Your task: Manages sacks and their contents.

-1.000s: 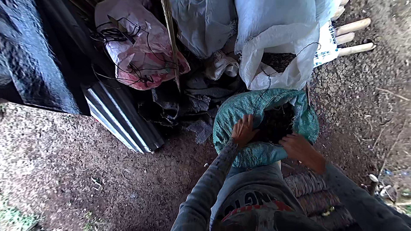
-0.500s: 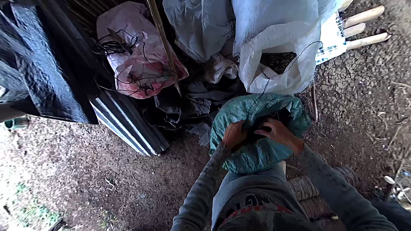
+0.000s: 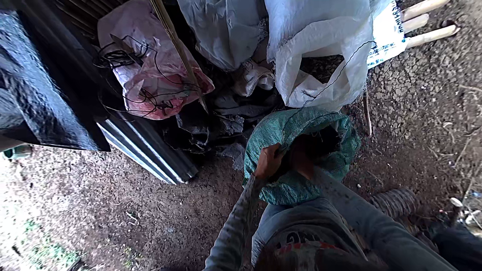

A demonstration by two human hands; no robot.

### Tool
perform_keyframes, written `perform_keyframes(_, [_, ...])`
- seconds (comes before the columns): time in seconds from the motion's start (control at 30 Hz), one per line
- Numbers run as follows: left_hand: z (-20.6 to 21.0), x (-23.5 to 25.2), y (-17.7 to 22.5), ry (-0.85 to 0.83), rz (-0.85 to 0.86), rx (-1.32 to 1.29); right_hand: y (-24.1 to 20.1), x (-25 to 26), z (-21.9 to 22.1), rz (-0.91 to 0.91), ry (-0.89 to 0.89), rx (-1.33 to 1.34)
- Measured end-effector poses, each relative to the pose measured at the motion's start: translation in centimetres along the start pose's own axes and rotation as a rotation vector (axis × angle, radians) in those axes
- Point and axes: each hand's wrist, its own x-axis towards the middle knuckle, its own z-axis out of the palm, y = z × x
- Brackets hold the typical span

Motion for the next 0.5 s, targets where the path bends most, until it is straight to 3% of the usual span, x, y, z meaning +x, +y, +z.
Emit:
perform_keyframes(0.07, [0.2,0.0,0.3,0.0,-0.013,-0.009,-1.2,-0.2,0.3,-0.004,-0.057,0.001])
perform_keyframes(0.17, [0.3,0.5,0.5,-0.006,0.052,0.051,-2.8,0.7,1.1,0.034,0.053,0.257])
perform_keyframes(0.27, [-0.4,1.3,1.6,-0.153,0.044,0.243,-3.3,0.3,1.4,0.003,0.181,0.419])
perform_keyframes(0.4, [0.2,1.3,1.5,-0.239,0.062,0.284,-1.5,-2.0,-2.9,-0.238,0.073,0.007])
perform_keyframes(0.5, [2.0,1.0,-0.2,-0.421,0.077,0.326,2.2,-6.1,-4.8,-0.373,0.173,-0.107])
